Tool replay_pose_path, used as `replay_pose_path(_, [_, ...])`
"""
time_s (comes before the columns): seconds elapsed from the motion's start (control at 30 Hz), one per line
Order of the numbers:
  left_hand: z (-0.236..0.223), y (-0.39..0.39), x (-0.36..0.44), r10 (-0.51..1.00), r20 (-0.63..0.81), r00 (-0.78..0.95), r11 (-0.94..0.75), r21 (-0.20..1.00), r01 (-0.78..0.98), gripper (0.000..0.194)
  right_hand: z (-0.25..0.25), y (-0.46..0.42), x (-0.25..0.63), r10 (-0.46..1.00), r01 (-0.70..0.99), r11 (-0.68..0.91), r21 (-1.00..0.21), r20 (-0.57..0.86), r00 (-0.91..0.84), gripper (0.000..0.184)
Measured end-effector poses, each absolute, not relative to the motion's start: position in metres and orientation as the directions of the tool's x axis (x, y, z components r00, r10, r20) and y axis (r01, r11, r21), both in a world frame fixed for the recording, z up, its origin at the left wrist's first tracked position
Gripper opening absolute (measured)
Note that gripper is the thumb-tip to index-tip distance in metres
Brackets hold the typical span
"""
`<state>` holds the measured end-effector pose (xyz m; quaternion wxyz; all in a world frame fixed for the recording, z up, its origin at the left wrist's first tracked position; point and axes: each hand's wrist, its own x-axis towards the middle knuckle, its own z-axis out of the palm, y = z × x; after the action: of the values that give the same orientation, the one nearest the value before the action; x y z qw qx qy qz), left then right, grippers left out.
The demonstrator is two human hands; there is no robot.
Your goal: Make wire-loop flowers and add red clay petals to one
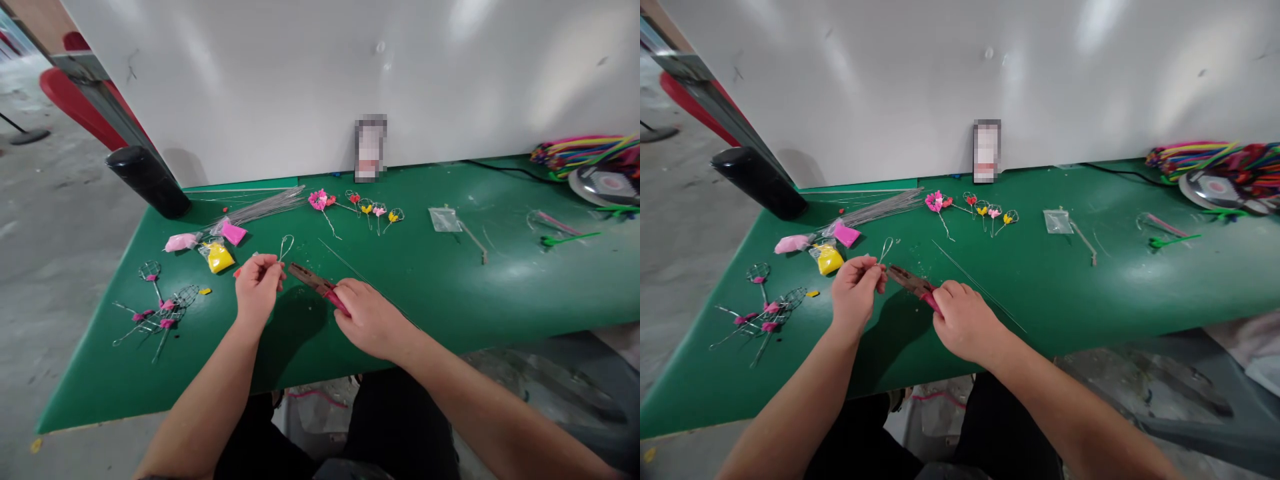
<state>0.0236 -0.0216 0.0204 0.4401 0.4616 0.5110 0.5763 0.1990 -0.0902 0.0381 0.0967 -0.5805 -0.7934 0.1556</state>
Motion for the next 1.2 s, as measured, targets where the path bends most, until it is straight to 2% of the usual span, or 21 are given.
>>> replay_pose_path(0.1, [0.024,-0.019,0.024,0.989,-0.031,-0.143,-0.003,0.972,-0.234,0.014,0.038,-0.089,0.202,0.952,0.892,0.276,-0.357,-0.025,-0.304,0.009])
replay_pose_path(0.23, [0.029,-0.019,0.022,0.99,-0.133,-0.053,0.106,0.932,-0.348,0.019,0.036,-0.085,0.204,0.957,0.912,0.275,-0.304,-0.001,-0.289,0.013])
replay_pose_path(0.43, [0.036,-0.02,0.019,0.961,-0.257,0.1,0.276,0.884,-0.377,0.023,0.033,-0.08,0.208,0.956,0.933,0.289,-0.213,0.017,-0.293,0.017])
replay_pose_path(0.67, [0.037,-0.021,0.02,0.954,-0.26,0.15,0.296,0.899,-0.323,0.021,0.036,-0.079,0.211,0.942,0.923,0.334,-0.191,0.037,-0.333,0.016])
replay_pose_path(0.83, [0.03,-0.02,0.022,0.992,-0.122,0.034,0.126,0.958,-0.256,0.019,0.04,-0.08,0.214,0.937,0.919,0.345,-0.193,0.02,-0.348,0.015])
replay_pose_path(0.97, [0.021,-0.02,0.022,0.999,-0.003,-0.054,-0.004,0.991,-0.133,0.014,0.04,-0.082,0.214,0.933,0.913,0.354,-0.202,0.012,-0.359,0.014])
replay_pose_path(1.07, [0.016,-0.021,0.02,0.984,0.136,-0.113,-0.13,0.99,0.06,0.012,0.039,-0.083,0.211,0.934,0.913,0.352,-0.206,0.022,-0.356,0.014])
replay_pose_path(1.2, [0.013,-0.025,0.017,0.924,0.371,-0.095,-0.317,0.88,0.354,0.006,0.038,-0.084,0.21,0.934,0.909,0.352,-0.224,0.012,-0.358,0.014])
